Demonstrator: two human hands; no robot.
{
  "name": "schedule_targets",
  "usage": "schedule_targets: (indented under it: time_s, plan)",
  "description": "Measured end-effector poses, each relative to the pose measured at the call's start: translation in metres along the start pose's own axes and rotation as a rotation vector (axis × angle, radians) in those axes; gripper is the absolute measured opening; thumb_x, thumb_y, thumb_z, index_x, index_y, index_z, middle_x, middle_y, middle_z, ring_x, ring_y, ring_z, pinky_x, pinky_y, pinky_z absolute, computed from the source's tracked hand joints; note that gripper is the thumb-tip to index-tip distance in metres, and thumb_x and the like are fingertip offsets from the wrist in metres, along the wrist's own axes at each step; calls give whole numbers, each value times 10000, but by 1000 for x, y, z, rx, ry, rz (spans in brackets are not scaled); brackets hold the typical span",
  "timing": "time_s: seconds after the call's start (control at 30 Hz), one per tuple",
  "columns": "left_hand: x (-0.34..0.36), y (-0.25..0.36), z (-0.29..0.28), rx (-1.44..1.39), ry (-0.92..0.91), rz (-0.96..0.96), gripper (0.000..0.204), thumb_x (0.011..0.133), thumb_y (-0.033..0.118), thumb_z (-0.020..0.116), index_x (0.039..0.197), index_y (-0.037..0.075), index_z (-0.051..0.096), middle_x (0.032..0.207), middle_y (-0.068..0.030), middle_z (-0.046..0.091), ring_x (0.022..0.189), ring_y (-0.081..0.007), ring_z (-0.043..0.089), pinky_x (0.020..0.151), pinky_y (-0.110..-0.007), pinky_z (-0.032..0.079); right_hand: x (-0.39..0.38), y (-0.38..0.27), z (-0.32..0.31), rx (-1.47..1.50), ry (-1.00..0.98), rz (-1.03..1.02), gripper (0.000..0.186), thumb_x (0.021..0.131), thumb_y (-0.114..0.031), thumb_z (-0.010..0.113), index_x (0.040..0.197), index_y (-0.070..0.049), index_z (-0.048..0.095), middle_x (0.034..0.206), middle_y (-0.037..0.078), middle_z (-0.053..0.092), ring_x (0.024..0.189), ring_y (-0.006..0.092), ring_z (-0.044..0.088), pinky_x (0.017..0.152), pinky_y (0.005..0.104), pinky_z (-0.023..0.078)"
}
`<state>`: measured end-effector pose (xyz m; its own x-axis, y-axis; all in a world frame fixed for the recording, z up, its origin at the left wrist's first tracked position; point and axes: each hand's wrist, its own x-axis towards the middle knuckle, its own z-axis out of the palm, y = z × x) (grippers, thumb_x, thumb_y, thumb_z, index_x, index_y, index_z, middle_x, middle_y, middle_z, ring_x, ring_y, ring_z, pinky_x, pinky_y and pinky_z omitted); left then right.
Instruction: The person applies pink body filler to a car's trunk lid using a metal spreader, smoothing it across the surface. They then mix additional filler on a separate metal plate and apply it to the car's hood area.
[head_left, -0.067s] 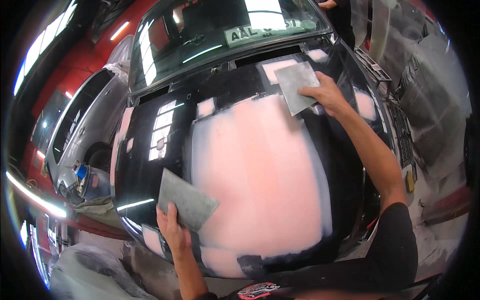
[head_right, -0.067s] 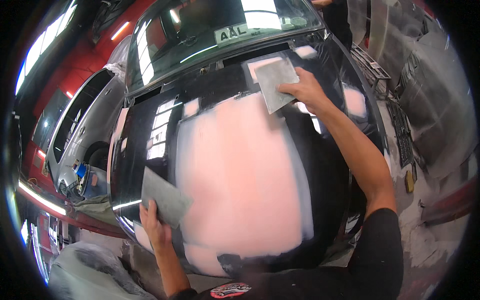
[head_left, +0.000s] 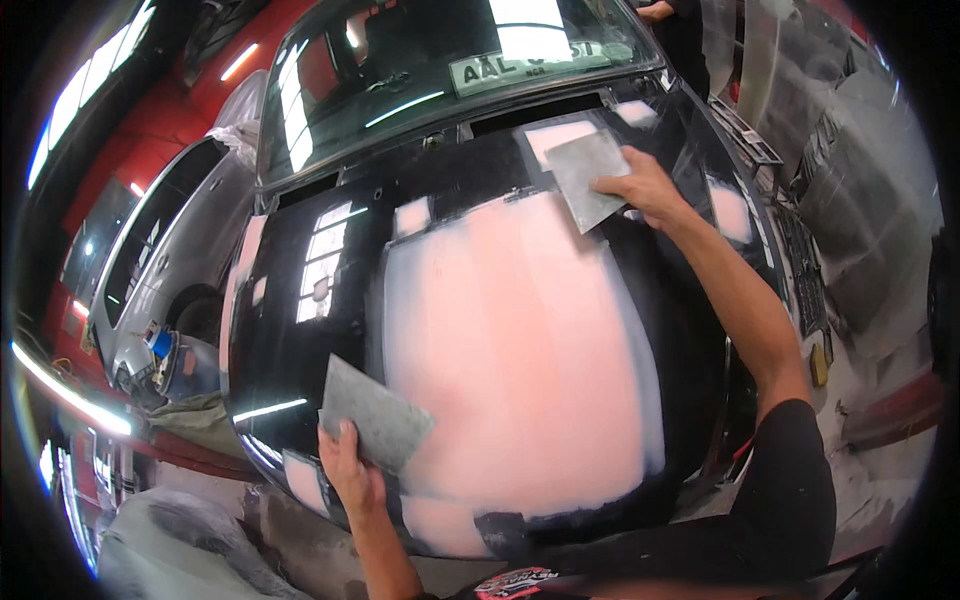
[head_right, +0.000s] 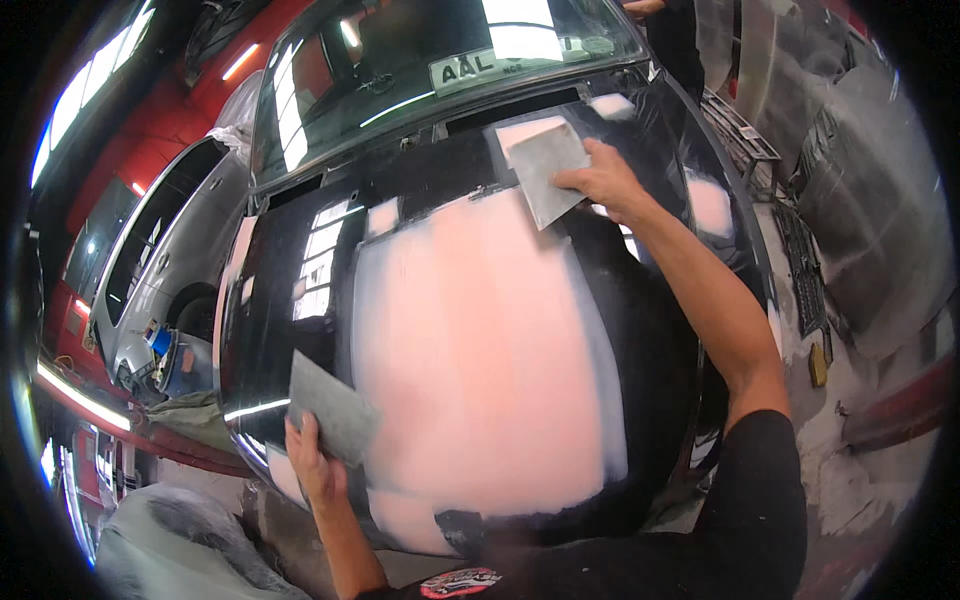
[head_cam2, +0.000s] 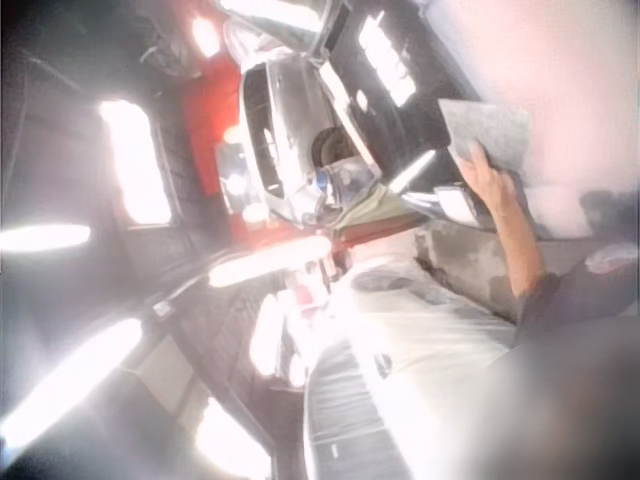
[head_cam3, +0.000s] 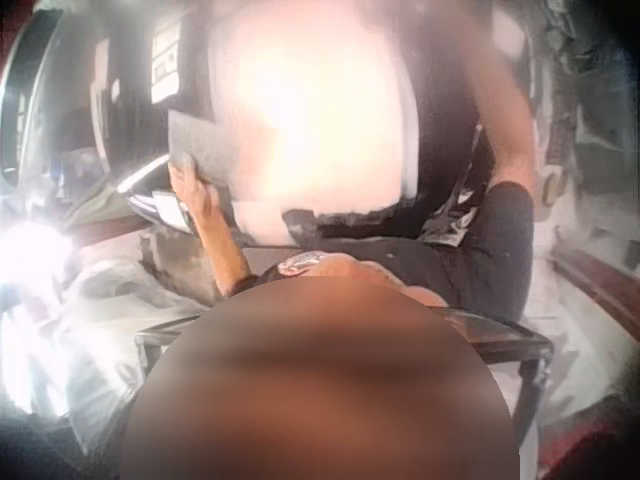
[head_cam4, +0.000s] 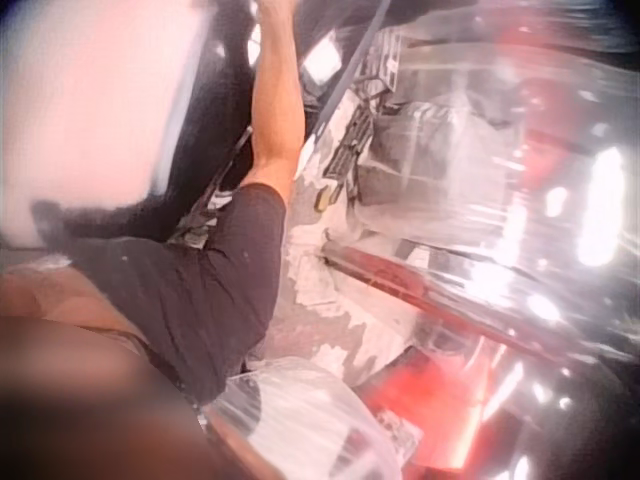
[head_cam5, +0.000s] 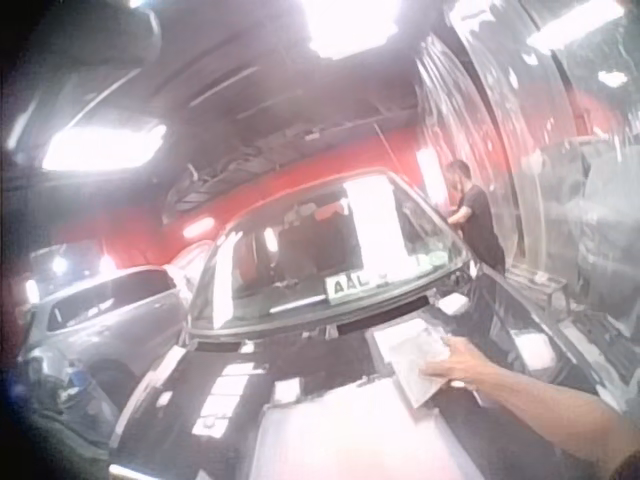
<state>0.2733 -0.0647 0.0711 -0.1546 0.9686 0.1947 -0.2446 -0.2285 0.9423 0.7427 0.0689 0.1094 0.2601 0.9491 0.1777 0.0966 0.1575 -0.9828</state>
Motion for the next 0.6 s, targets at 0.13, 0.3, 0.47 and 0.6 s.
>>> schedule_targets:
  time_s: [0.13, 0.3, 0.47, 0.6]
  plan:
    - [-16, -29, -40, -86, 54, -91, 344, 982, 116, 554, 1296, 2, 472, 1197, -102, 610, 1096, -195, 593, 974, -347, 463, 43, 28, 15, -117, -65, 79, 586, 781, -99, 714, 1329, -26, 522, 976, 105, 666, 763, 175, 641, 505, 306, 519]
    - [-8, -44, -52, 35, 28, 7, 331, 982, 98, 545, 1292, 2, 479, 1200, -92, 610, 1082, -179, 593, 971, -338, 458, 53, 22, 38, -189, -73, 31, 597, 775, -72, 684, 1350, -61, 526, 964, 100, 664, 747, 169, 631, 468, 302, 489]
    - [-9, -48, -46, 31, 94, 61, 306, 980, 99, 544, 1264, 0, 489, 1180, -104, 615, 1066, -184, 597, 962, -337, 460, 50, 13, 33, -182, -78, 113, 538, 771, -61, 674, 1296, -26, 565, 923, 94, 665, 733, 162, 621, 468, 299, 483]
    - [-11, -47, -40, 55, 142, 65, 283, 975, 96, 546, 1235, -6, 495, 1154, -110, 618, 1037, -184, 605, 953, -334, 465, 52, 22, 38, -121, -68, 32, 504, 763, -56, 678, 1259, -19, 591, 904, 97, 666, 759, 157, 624, 542, 311, 502]
